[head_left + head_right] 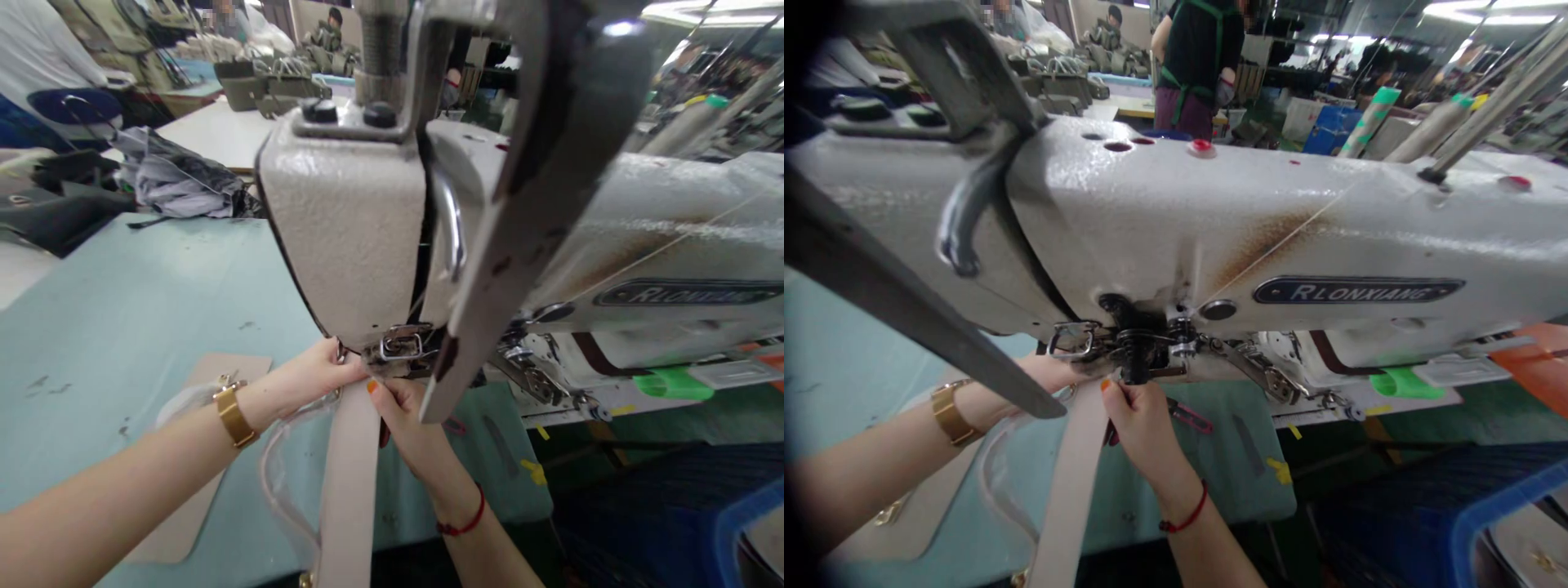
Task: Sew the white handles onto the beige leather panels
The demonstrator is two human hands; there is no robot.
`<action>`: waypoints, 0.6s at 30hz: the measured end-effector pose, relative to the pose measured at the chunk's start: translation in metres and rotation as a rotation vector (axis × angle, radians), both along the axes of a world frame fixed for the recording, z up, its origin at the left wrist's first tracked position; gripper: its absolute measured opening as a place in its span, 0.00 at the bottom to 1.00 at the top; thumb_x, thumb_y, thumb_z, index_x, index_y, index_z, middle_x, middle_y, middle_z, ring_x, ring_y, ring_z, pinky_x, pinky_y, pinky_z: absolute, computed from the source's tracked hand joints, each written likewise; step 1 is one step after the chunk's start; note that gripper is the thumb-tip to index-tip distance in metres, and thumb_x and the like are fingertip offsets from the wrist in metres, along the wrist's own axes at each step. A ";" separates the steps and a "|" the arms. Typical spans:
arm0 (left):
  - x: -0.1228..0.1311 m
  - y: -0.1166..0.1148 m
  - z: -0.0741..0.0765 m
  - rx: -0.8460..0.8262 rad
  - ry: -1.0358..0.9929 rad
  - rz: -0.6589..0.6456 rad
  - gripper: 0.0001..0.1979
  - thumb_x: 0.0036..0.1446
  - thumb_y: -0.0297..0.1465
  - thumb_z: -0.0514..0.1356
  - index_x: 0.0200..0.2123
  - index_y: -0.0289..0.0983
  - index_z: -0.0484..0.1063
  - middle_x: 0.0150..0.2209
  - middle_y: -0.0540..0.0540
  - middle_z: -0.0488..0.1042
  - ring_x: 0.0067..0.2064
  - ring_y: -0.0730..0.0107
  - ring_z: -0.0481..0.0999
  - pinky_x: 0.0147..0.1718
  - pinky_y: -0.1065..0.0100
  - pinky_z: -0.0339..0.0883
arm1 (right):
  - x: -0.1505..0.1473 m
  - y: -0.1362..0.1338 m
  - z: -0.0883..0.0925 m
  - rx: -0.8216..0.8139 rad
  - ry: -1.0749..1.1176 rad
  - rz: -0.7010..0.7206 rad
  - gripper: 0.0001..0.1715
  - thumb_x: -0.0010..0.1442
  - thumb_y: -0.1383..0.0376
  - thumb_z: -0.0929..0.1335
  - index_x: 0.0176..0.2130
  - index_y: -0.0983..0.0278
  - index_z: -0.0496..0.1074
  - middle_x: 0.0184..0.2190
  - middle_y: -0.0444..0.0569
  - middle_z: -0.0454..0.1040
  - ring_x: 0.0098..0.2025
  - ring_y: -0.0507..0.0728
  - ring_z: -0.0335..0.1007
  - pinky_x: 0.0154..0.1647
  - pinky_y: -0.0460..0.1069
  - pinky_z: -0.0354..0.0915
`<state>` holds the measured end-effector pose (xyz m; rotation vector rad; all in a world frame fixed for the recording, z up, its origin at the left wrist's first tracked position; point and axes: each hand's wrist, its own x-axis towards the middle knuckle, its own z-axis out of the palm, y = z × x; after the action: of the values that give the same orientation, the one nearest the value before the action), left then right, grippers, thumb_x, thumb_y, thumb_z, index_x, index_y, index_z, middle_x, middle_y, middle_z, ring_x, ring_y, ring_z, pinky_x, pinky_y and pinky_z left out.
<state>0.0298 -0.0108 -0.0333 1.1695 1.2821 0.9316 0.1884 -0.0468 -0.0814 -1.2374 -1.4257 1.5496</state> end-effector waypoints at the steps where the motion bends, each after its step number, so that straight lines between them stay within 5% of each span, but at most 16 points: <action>1: 0.000 -0.002 -0.002 -0.006 -0.012 -0.066 0.11 0.37 0.27 0.70 0.29 0.40 0.80 0.32 0.48 0.81 0.41 0.55 0.78 0.44 0.62 0.72 | 0.003 0.001 0.002 -0.003 0.013 0.007 0.23 0.61 0.55 0.61 0.20 0.64 0.59 0.15 0.41 0.58 0.18 0.47 0.55 0.18 0.41 0.51; 4: 0.000 -0.005 -0.010 -0.003 0.011 -0.101 0.10 0.44 0.30 0.68 0.35 0.41 0.81 0.36 0.48 0.81 0.43 0.57 0.78 0.43 0.65 0.71 | 0.008 0.004 0.005 0.038 0.019 0.015 0.21 0.61 0.56 0.62 0.21 0.65 0.60 0.18 0.41 0.59 0.21 0.47 0.55 0.21 0.42 0.51; 14: -0.019 0.000 -0.017 0.042 0.110 -0.125 0.11 0.45 0.34 0.68 0.35 0.41 0.81 0.38 0.46 0.81 0.43 0.53 0.77 0.43 0.62 0.71 | 0.013 0.002 0.005 0.094 -0.085 0.042 0.24 0.63 0.58 0.61 0.20 0.64 0.54 0.18 0.40 0.51 0.22 0.47 0.47 0.22 0.44 0.43; 18: -0.036 -0.010 -0.035 -0.071 -0.025 0.040 0.16 0.53 0.37 0.64 0.46 0.42 0.78 0.45 0.45 0.79 0.48 0.56 0.76 0.44 0.65 0.71 | 0.015 -0.002 0.008 0.096 -0.131 0.038 0.24 0.62 0.58 0.62 0.19 0.64 0.52 0.18 0.40 0.49 0.23 0.47 0.46 0.22 0.44 0.42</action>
<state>-0.0061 -0.0212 -0.0683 1.0777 1.3123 0.9203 0.2038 -0.0492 -0.0730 -1.2811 -1.5967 1.4290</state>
